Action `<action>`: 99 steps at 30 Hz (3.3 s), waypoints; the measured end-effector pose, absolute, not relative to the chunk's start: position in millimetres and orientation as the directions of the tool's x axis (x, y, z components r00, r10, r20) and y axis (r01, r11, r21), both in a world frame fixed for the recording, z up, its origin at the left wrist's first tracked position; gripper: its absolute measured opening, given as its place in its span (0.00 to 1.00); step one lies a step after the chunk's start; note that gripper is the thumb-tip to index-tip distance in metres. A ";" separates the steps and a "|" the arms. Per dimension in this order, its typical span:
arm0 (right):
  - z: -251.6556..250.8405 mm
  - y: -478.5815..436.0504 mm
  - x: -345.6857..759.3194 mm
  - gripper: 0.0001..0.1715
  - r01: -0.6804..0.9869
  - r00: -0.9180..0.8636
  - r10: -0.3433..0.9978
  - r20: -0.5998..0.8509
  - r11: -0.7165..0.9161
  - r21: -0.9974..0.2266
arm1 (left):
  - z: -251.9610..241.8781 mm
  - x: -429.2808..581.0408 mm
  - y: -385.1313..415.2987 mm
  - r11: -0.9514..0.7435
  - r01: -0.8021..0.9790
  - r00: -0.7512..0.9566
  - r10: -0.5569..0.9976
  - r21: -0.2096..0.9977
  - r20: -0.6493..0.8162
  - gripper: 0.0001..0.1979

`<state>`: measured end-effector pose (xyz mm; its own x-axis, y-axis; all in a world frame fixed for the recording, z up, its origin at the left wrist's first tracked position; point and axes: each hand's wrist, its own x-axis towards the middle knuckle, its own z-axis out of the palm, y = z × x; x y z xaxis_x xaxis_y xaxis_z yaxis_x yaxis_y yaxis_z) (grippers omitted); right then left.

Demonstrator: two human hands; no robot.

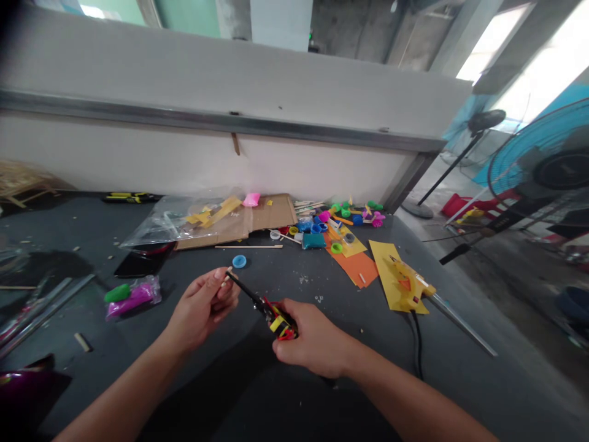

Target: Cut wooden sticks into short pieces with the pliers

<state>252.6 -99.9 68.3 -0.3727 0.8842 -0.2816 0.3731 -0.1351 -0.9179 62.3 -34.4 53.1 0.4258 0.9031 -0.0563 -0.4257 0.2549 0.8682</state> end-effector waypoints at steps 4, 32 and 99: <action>71.6 -101.5 251.6 0.14 0.243 -0.442 0.828 -0.345 -0.259 -0.935 | 54.3 62.2 -35.2 0.238 -0.427 0.430 0.902 0.872 -0.036 0.20; 73.4 -107.4 247.9 0.22 0.788 -0.205 0.979 0.011 0.171 -0.592 | 47.1 63.3 -35.5 0.193 -0.413 0.382 0.924 0.890 -0.023 0.18; 9.7 12.2 157.8 0.14 0.138 -0.046 0.995 0.088 0.093 -0.986 | -14.7 42.3 12.9 0.007 -0.254 0.107 0.994 0.967 0.021 0.17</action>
